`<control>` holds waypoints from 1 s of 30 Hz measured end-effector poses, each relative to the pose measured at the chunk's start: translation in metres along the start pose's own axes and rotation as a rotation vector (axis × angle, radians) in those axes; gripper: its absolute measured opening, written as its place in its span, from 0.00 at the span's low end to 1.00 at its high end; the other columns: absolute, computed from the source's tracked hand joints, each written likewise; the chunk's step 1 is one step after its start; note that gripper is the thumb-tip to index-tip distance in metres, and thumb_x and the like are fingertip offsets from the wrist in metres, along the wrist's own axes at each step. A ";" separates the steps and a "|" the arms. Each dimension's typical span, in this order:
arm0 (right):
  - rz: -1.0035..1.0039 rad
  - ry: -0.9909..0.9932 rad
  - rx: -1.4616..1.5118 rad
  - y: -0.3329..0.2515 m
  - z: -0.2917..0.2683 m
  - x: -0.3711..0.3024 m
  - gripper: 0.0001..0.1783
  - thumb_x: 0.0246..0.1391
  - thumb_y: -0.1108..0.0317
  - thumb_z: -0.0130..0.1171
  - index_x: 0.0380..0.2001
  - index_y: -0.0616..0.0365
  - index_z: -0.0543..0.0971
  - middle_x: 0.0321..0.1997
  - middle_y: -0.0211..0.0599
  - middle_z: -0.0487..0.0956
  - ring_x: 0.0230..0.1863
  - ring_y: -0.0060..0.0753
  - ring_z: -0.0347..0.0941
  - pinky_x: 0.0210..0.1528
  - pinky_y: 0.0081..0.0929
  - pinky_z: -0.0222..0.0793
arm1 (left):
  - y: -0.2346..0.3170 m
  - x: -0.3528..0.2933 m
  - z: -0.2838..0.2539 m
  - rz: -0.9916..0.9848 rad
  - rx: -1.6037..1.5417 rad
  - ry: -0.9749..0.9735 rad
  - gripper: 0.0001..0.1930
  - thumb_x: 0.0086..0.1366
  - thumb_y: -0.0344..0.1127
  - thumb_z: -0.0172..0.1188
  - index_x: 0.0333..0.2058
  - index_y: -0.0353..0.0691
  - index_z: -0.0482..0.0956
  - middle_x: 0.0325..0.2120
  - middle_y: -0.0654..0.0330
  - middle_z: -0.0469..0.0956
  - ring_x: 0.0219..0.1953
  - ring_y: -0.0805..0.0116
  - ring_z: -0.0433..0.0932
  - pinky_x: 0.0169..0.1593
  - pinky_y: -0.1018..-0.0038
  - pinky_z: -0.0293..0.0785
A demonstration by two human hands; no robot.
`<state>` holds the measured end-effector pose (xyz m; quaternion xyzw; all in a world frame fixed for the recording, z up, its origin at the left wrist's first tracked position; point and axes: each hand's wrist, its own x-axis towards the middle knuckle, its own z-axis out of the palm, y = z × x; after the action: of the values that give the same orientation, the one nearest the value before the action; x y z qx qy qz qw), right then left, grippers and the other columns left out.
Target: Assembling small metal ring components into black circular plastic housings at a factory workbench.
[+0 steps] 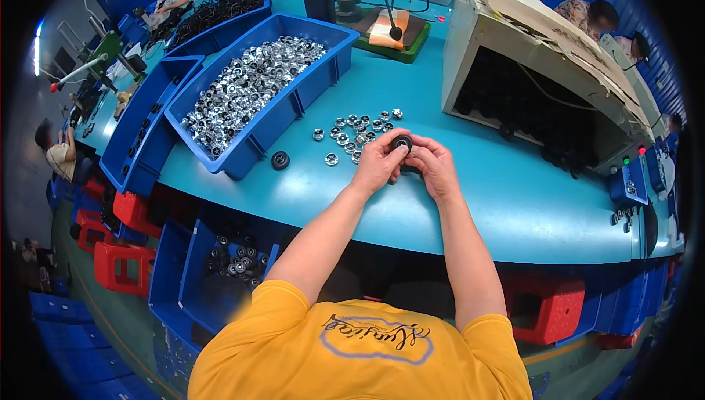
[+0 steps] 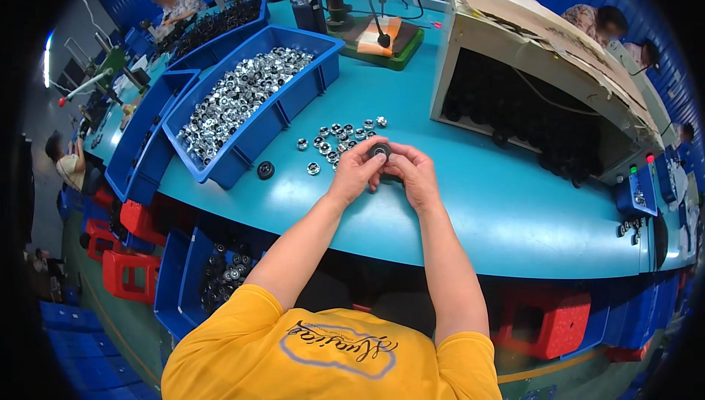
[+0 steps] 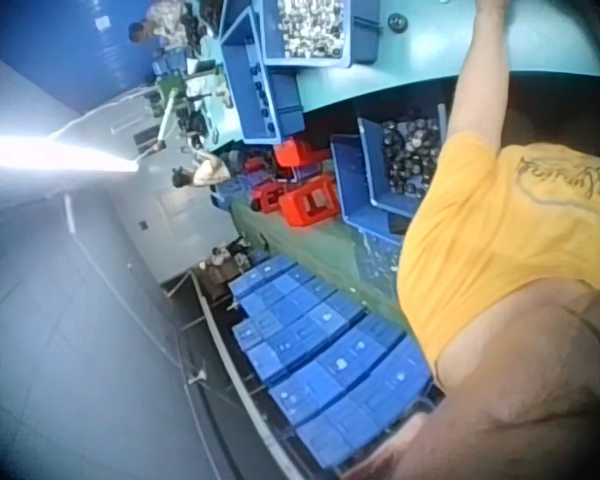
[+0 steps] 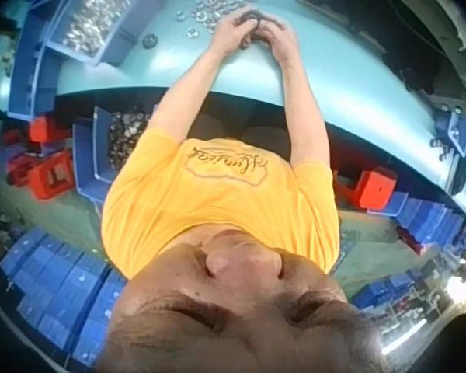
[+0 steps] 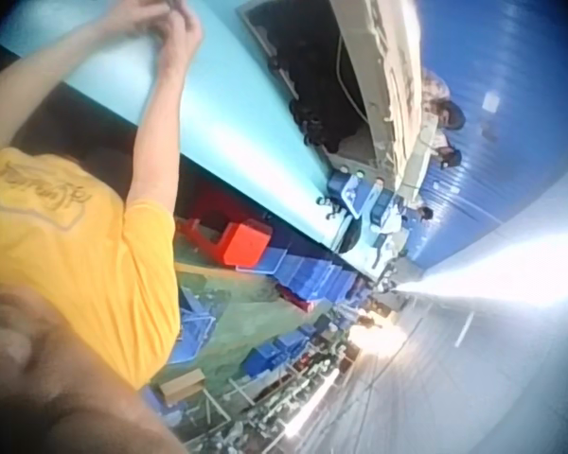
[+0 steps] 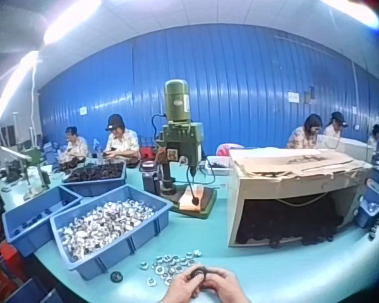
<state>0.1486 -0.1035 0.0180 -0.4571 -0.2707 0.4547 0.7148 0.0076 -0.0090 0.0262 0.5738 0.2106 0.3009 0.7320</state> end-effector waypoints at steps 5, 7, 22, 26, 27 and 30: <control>-0.130 0.034 -0.198 0.006 0.004 0.000 0.18 0.62 0.73 0.64 0.54 0.68 0.82 0.47 0.42 0.85 0.43 0.30 0.83 0.48 0.26 0.81 | -0.002 -0.001 -0.001 0.024 0.003 0.070 0.18 0.70 0.29 0.63 0.58 0.42 0.82 0.23 0.65 0.77 0.18 0.81 0.71 0.18 0.80 0.67; -0.121 0.018 -0.172 0.005 0.005 -0.001 0.18 0.62 0.73 0.63 0.54 0.68 0.82 0.48 0.42 0.85 0.44 0.30 0.83 0.48 0.26 0.81 | -0.002 0.000 -0.003 0.009 0.028 0.054 0.21 0.69 0.28 0.64 0.60 0.42 0.80 0.26 0.65 0.78 0.20 0.81 0.72 0.20 0.81 0.68; 0.027 -0.032 0.083 0.000 0.000 0.001 0.19 0.67 0.69 0.62 0.57 0.69 0.80 0.49 0.43 0.85 0.44 0.31 0.83 0.48 0.29 0.82 | -0.002 -0.004 0.001 0.013 0.082 -0.040 0.31 0.65 0.23 0.65 0.67 0.40 0.71 0.38 0.64 0.83 0.27 0.79 0.77 0.28 0.81 0.75; -0.003 -0.039 0.080 0.003 -0.006 0.001 0.19 0.67 0.69 0.63 0.57 0.69 0.79 0.48 0.42 0.85 0.42 0.29 0.83 0.47 0.28 0.82 | 0.001 -0.003 0.004 0.000 0.102 -0.054 0.30 0.65 0.23 0.65 0.66 0.39 0.71 0.37 0.63 0.83 0.26 0.78 0.78 0.28 0.80 0.77; -0.013 -0.025 0.079 0.004 -0.007 0.000 0.19 0.67 0.69 0.63 0.56 0.69 0.79 0.48 0.41 0.85 0.42 0.28 0.82 0.46 0.27 0.81 | 0.002 -0.002 0.005 0.005 0.092 -0.056 0.30 0.65 0.23 0.65 0.66 0.39 0.71 0.37 0.63 0.83 0.26 0.78 0.78 0.28 0.80 0.77; -0.001 0.014 -0.027 -0.006 -0.008 -0.002 0.19 0.66 0.68 0.64 0.56 0.68 0.79 0.47 0.40 0.85 0.40 0.26 0.81 0.43 0.25 0.80 | 0.000 -0.001 0.006 0.025 0.037 -0.075 0.29 0.66 0.24 0.64 0.66 0.39 0.70 0.36 0.61 0.83 0.26 0.77 0.78 0.28 0.79 0.78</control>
<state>0.1565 -0.1092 0.0199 -0.4697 -0.2719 0.4476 0.7107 0.0105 -0.0135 0.0278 0.6008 0.1814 0.2843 0.7248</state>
